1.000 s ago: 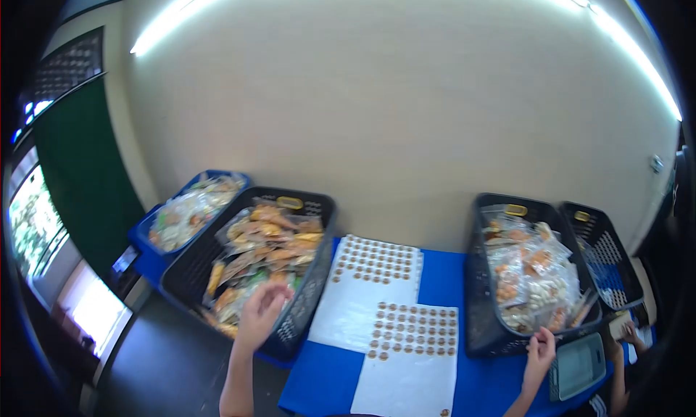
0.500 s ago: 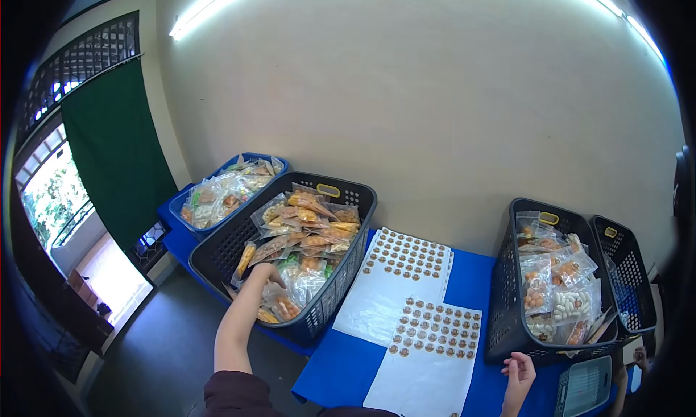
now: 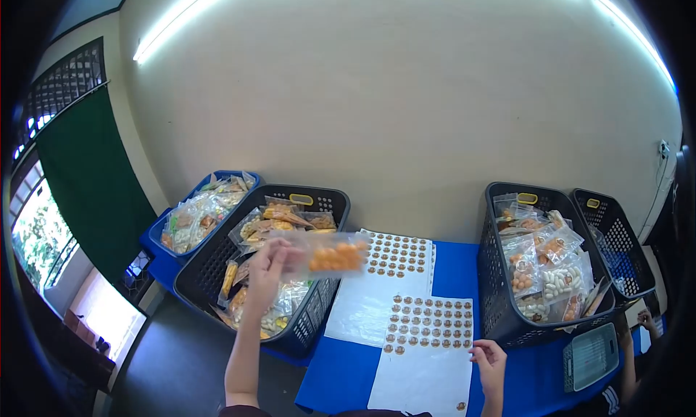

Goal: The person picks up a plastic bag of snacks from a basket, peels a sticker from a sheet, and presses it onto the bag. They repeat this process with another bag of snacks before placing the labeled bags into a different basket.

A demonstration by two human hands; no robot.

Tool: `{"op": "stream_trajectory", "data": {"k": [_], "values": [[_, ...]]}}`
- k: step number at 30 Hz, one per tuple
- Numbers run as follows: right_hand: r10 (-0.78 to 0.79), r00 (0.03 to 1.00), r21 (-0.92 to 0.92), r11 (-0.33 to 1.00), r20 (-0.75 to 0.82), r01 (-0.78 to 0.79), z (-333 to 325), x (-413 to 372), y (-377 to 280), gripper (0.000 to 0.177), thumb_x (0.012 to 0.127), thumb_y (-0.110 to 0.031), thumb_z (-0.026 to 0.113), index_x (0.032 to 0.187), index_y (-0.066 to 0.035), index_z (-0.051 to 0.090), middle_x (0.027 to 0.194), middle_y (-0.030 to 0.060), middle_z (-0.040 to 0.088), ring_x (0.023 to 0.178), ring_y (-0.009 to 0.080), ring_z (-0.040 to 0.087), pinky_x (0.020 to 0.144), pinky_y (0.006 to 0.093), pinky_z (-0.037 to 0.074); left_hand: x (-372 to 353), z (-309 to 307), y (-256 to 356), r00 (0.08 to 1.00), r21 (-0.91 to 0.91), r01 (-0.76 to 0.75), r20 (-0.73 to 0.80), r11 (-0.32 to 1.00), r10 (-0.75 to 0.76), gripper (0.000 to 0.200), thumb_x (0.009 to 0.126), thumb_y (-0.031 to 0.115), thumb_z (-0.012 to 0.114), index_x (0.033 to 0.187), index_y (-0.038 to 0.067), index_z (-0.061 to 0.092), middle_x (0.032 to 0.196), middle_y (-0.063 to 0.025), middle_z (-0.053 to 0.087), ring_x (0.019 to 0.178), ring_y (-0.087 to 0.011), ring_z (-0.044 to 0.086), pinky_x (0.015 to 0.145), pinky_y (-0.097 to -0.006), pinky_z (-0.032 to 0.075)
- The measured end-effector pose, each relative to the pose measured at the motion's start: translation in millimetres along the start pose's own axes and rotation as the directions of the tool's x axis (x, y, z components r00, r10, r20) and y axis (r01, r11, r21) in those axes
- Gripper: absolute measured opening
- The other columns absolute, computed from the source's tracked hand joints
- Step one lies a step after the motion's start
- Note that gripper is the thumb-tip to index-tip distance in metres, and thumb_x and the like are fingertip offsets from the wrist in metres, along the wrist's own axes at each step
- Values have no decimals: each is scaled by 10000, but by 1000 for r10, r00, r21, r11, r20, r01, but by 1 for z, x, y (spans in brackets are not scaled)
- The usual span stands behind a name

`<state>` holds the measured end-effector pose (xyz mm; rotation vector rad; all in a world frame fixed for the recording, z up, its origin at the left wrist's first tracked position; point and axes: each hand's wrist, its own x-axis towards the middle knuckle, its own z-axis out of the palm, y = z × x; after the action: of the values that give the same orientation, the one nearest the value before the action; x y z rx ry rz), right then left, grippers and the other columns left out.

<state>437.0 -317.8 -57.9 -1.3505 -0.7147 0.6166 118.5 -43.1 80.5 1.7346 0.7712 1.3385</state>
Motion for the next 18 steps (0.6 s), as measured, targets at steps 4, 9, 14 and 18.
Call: {"op": "stream_trajectory", "data": {"k": [4,9,14,18], "values": [[90,940,178,972,329,-156,26,3,-3,286,815,-18,549,1092,31,498,972,121,588,822,181,583,699,273,470,-44,62,3,946,-83,211,266,974,-183,192,934,172,382,1016,37,491,876,-99,636,814,-168,628,661,-250,506],[240,853,66,951,464,-303,41,-1,10,367,787,-84,630,1111,42,511,949,111,619,789,140,605,694,255,482,-93,122,-36,726,-89,415,632,905,-271,273,922,177,422,1131,4,455,927,-144,629,843,-195,629,706,-277,509],[249,900,208,918,359,-337,44,-8,14,316,791,-83,620,1048,81,534,895,123,632,776,158,622,688,260,498,-105,125,-48,685,-438,696,644,570,-341,470,882,303,497,1256,54,361,1146,-173,531,1026,-237,551,863,-337,446],[327,879,355,822,345,-446,62,-15,28,317,805,-112,616,1054,66,531,939,115,620,815,155,616,715,269,502,-155,152,-70,706,-550,704,606,449,-365,445,880,187,520,1266,33,363,1210,-115,490,1095,-168,489,918,-301,396]]}}
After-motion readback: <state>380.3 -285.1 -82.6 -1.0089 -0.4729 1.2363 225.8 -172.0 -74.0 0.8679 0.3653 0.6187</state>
